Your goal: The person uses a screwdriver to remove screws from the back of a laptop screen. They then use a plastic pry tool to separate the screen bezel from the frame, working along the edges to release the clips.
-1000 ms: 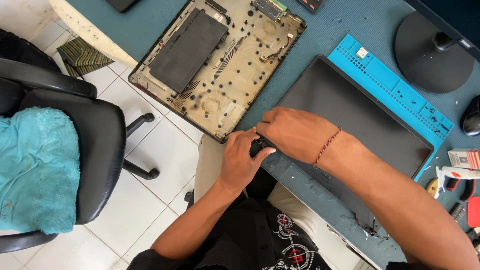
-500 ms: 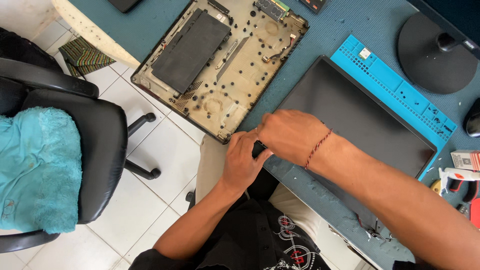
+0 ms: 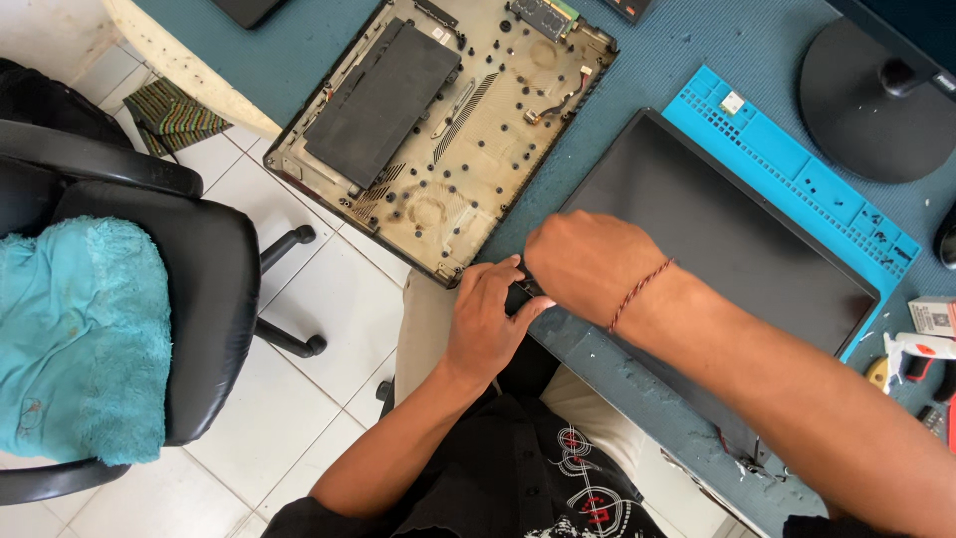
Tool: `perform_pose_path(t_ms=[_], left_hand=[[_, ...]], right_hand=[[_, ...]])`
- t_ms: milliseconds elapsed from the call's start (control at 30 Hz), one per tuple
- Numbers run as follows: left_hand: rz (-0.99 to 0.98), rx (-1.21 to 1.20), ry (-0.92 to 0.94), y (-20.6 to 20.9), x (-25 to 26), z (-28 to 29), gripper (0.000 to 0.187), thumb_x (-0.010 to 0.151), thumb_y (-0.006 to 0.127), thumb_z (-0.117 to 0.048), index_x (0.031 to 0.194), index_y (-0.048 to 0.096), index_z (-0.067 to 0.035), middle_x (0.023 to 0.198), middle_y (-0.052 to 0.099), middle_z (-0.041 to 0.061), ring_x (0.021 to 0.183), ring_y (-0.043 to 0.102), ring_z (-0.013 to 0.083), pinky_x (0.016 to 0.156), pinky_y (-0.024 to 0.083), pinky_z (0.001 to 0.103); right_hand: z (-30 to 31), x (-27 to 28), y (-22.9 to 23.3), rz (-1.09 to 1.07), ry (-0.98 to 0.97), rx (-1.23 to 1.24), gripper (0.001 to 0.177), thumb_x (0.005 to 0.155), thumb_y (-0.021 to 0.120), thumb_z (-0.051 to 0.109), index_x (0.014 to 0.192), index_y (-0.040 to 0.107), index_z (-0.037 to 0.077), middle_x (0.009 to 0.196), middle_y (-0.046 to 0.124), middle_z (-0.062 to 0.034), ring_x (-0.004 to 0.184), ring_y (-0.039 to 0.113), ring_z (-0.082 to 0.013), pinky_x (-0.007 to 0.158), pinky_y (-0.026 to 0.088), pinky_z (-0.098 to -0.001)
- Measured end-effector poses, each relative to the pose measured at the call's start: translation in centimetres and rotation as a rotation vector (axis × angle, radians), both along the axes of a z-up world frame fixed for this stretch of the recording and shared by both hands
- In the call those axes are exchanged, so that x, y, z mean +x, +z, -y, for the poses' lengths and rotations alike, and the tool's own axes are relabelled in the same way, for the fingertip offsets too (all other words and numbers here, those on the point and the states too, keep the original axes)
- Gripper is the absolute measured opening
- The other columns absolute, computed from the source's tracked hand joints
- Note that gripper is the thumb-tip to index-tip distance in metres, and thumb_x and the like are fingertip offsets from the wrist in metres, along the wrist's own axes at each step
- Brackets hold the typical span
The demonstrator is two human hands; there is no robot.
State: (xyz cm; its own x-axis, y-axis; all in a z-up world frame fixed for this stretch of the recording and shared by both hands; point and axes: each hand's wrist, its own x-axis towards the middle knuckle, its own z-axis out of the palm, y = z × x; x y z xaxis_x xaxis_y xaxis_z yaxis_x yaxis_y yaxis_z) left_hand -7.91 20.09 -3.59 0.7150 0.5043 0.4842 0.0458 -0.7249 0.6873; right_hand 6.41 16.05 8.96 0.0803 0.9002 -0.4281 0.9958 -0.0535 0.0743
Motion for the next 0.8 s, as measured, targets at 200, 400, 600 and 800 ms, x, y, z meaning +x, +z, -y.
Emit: perform_pose_path(t_ms=[200,400,600,800], left_hand=[[0.018,0.006,-0.007,-0.7,0.0,0.0,0.038,0.086,0.072,-0.028,0.103,0.048,-0.004,0.099,0.055,0.013,0.098,0.054,0.0256,0.075,0.052,0.036],[0.019,-0.03,0.003,1.3,0.1,-0.1,0.037,0.087,0.07,-0.031,0.101,0.048,-0.005,0.097,0.053,0.014,0.096,0.053,0.0271,0.077,0.052,0.038],[0.041,0.002,0.026,0.7,0.2,0.0,0.039,0.082,0.075,-0.03,0.098,0.05,-0.006,0.098,0.057,0.013,0.092,0.055,0.0262,0.076,0.053,0.035],[0.07,0.023,0.051,0.0,0.3,0.2,0.041,0.08,0.076,-0.034,0.099,0.052,-0.007,0.097,0.059,0.011,0.089,0.056,0.0234,0.074,0.053,0.031]], right_hand=[[0.1,-0.5,0.4,0.027,0.304,0.144,0.002,0.077,0.064,0.008,0.076,0.062,0.008,0.075,0.056,-0.0083,0.065,0.061,-0.023,0.058,0.054,-0.0316],[-0.7,-0.7,3.4,-0.004,0.095,0.091,0.01,0.075,0.066,0.007,0.078,0.057,0.005,0.077,0.051,-0.009,0.065,0.062,-0.0244,0.056,0.056,-0.0326],[0.1,0.5,-0.5,-0.058,0.055,0.048,0.006,0.077,0.059,0.004,0.071,0.058,0.006,0.066,0.056,-0.0063,0.058,0.065,-0.023,0.047,0.053,-0.0323],[0.3,0.0,1.5,-0.039,0.26,0.161,0.004,0.077,0.063,0.005,0.08,0.061,0.006,0.077,0.057,-0.007,0.066,0.063,-0.0229,0.055,0.056,-0.0315]])
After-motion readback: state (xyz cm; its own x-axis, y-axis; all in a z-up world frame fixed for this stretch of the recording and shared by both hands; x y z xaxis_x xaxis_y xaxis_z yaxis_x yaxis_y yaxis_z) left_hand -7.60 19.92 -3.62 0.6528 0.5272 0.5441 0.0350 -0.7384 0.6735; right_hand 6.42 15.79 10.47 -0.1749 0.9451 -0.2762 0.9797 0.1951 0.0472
